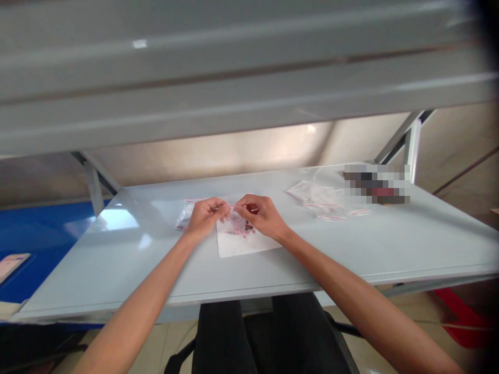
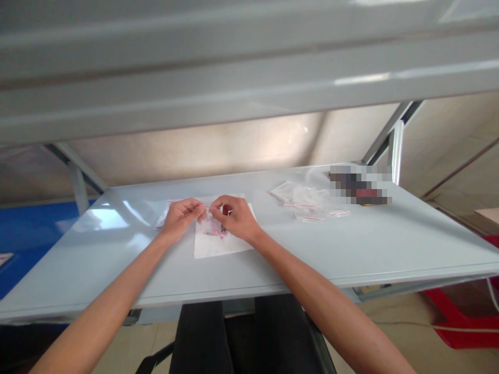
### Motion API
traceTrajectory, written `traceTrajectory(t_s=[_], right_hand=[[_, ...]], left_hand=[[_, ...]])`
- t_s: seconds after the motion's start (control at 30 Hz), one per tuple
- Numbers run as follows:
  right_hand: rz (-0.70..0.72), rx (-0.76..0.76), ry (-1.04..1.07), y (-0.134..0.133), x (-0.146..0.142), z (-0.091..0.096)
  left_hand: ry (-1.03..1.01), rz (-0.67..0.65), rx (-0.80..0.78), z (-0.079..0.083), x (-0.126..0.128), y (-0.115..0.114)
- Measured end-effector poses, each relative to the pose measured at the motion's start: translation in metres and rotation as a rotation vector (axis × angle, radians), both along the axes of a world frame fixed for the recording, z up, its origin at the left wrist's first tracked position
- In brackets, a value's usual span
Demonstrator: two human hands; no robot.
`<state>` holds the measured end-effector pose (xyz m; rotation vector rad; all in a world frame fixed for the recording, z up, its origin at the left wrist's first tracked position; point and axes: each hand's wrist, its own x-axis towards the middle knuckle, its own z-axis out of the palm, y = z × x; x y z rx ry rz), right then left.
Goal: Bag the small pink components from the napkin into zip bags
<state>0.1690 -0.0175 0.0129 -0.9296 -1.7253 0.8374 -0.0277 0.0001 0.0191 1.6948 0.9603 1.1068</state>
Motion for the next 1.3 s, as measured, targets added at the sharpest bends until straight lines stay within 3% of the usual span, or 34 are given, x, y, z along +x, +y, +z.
traceTrajectory(t_s=[0.37, 0.57, 0.83, 1.13, 1.3], right_hand=[[-0.040, 0.068, -0.022, 0.002, 0.000, -0.002], [-0.047, 0.031, -0.035, -0.001, -0.004, -0.001], [-0.008, 0.000, 0.061, 0.001, -0.001, -0.001], [0.009, -0.015, 0.107, 0.000, 0.004, 0.003], [0.009, -0.034, 0.135, -0.001, 0.003, 0.004]], left_hand=[[0.049, 0.021, 0.011, 0.003, 0.000, 0.000], [0.046, 0.014, 0.042, 0.005, 0.004, -0.001], [-0.033, 0.173, 0.096, 0.014, -0.004, -0.003], [-0.088, 0.153, 0.108, 0.013, -0.006, 0.002], [-0.093, 0.218, 0.168, 0.013, -0.001, 0.000]])
